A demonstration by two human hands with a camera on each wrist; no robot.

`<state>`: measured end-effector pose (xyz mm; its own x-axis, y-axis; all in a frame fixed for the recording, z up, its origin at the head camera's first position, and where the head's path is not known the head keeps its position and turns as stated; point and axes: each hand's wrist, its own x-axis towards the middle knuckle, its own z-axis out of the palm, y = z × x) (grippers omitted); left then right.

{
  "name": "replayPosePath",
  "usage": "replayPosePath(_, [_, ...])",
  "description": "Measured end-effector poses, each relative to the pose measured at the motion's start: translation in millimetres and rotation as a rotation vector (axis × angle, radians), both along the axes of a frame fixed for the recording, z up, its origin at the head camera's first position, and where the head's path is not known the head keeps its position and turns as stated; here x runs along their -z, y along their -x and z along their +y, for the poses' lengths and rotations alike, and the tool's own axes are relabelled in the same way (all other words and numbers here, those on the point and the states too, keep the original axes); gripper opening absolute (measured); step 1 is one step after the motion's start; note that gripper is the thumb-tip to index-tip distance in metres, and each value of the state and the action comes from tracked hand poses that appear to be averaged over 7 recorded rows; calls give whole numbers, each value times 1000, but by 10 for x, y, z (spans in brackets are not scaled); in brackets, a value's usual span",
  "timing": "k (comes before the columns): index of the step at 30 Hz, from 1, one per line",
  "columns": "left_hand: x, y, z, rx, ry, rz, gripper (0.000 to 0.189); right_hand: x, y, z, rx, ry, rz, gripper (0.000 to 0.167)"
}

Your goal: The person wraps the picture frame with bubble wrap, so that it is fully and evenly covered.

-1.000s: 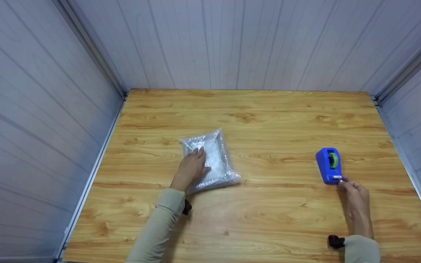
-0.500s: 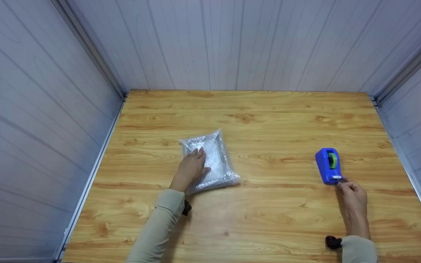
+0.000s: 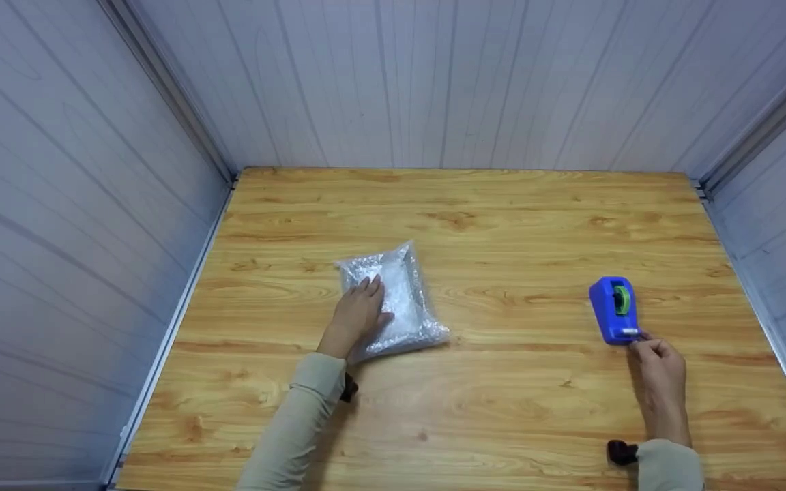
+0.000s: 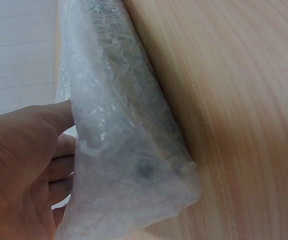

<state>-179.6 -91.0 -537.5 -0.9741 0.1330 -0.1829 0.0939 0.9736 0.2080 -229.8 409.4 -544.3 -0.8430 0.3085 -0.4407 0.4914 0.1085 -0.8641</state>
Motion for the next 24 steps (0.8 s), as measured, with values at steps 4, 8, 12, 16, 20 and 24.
replayPosePath(4, [4,-1,1,4,5,3,63,1,-2,-3,3,10,4,13])
replayPosePath(8, [-2,-2,4,1,10,-13,63,0,-3,-9,17,27,2,12])
replayPosePath(12, [-15,-9,5,-9,2,-26,63,-3,-4,-13,18,16,-6,13])
replayPosePath(16, [-27,-9,6,-12,-5,-34,64,-5,-4,-17,17,-2,-8,14])
replayPosePath(20, [-25,0,6,-7,10,-29,64,-3,-2,-16,17,-21,-8,15])
replayPosePath(24, [-12,5,5,-4,27,-29,64,-4,0,-18,22,-28,-8,15])
